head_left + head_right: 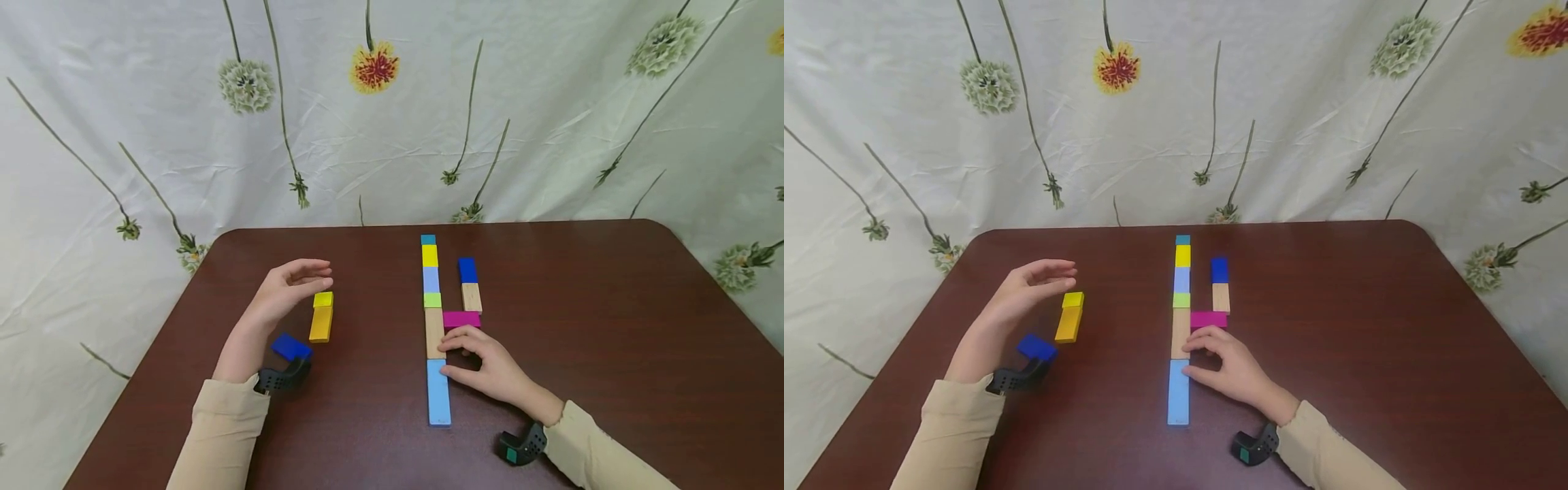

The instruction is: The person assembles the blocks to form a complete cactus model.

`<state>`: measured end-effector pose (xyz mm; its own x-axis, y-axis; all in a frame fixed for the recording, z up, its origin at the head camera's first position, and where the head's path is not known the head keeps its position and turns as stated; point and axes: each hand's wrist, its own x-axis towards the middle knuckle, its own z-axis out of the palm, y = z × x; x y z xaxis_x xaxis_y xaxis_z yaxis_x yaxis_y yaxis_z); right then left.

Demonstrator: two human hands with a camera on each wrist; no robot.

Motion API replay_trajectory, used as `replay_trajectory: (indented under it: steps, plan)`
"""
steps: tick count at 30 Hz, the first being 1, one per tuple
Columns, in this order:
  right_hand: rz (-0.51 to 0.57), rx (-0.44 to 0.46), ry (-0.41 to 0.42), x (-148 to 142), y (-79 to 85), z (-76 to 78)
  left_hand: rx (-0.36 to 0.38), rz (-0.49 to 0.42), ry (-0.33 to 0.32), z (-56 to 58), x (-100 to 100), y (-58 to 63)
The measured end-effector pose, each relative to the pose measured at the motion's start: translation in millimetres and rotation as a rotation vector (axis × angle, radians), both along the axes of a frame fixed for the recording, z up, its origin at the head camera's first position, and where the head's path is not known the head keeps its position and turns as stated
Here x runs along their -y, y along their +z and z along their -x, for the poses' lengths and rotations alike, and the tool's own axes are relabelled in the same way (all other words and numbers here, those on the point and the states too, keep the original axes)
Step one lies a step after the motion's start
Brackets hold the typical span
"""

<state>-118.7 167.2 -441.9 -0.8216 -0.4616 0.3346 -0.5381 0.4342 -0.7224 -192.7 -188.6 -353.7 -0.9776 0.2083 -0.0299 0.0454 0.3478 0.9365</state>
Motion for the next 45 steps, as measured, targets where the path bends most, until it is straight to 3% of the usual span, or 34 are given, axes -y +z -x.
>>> replay_trajectory:
  steps: [4, 11, 19, 25, 39, 45]
  plan:
    - [0.005, -0.005, -0.001, 0.2, 0.6, -0.7, -0.016, 0.018, -0.003, -2.4, 8.4, -10.4]
    - [-0.003, 0.001, -0.004, -1.2, 1.4, -0.6, -0.020, 0.089, -0.093, -1.9, 22.4, -22.0]
    - [-0.001, -0.013, 0.007, 0.1, -0.7, 0.4, 0.066, 0.133, -0.135, -2.6, 37.4, -35.2]
    - [0.000, -0.008, 0.004, -0.1, 0.0, 0.1, 0.086, 0.133, -0.166, -2.9, 37.5, -37.7]
    - [-0.002, -0.001, 0.006, 0.7, 2.5, -0.6, 0.119, 0.188, -0.149, -3.7, 32.2, -39.9]
    - [-0.006, 0.005, 0.000, 0.5, 3.8, -1.0, 0.096, 0.210, -0.137, -2.6, 29.3, -39.9]
